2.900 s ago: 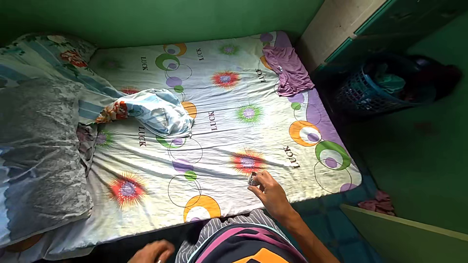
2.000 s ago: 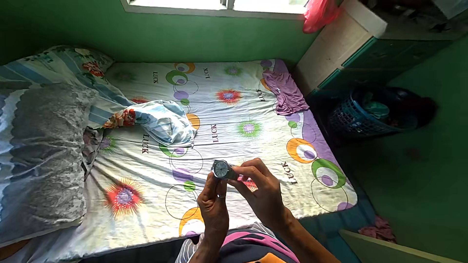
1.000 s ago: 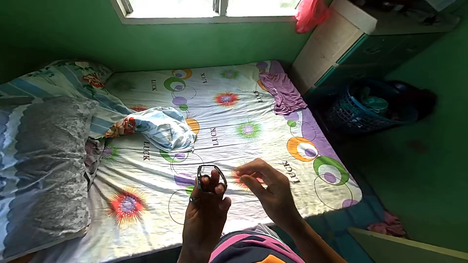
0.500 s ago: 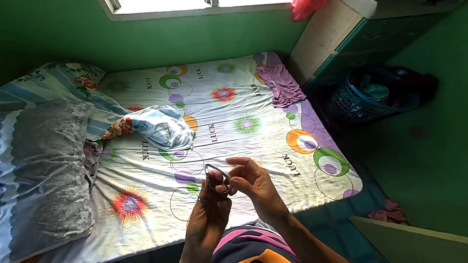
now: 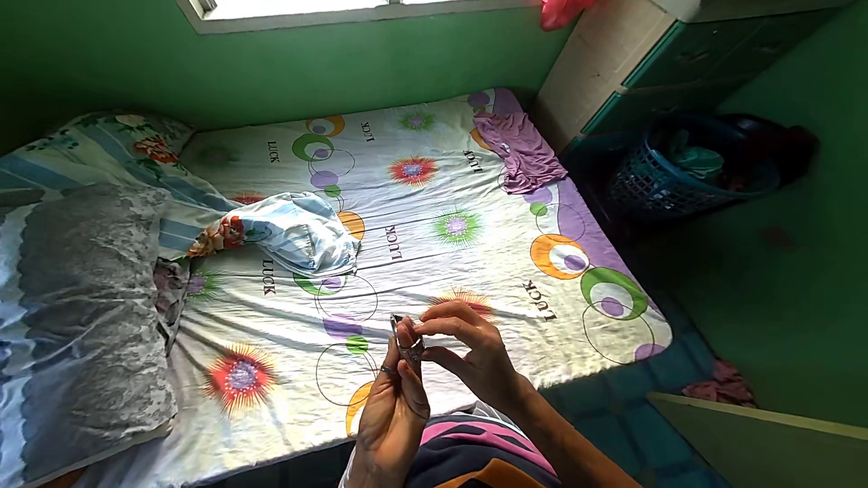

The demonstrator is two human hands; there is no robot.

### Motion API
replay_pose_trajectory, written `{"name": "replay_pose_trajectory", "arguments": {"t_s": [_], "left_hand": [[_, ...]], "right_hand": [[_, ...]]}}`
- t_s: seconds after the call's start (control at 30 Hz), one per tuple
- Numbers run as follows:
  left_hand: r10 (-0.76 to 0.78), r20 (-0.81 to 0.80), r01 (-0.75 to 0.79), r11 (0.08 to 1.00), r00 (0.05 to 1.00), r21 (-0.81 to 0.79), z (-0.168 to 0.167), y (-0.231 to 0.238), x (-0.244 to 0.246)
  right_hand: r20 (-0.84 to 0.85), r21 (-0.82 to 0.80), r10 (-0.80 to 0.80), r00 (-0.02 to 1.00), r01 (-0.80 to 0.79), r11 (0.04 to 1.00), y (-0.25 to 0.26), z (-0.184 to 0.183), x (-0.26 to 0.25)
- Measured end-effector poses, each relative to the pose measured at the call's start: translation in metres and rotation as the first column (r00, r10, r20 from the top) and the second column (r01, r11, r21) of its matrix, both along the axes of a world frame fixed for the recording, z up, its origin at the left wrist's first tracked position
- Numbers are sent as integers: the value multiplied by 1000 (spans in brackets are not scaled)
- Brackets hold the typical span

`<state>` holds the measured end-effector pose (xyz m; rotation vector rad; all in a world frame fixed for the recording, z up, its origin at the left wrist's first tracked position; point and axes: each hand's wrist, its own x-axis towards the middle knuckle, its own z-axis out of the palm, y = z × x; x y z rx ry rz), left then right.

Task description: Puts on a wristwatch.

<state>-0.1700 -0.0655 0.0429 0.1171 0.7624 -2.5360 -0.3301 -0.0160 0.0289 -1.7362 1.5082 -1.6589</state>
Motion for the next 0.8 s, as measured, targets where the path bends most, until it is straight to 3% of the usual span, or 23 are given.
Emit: {"name": "replay_pose_trajectory", "arguments": {"t_s": [0.2,0.43,0.53,0.63,0.73,0.8], "left_hand": [[-26,108,32,998,994,-53,4,-2,3],[24,367,86,956,930,-279,16,-5,6],[77,372,56,941,925,-334,18,-3,7],[105,247,5,914,963,-406,9,-3,7],[91,119,-27,891,989,-453,1,-5,8],[112,146,-31,883,983,-468,0,-3,7]], "right_hand": [[17,-1,40,999,-40,999,5,-6,2],[40,-48,24,999,-22,999,10,-10,8],[48,-39,-1,999,3,999,13,-12,6],[230,2,-8,973,8,1000,16,-13,6],[568,216,-53,821,-87,972,21,-2,8],[661,369,-88,745,-221,903,21,7,9]]}}
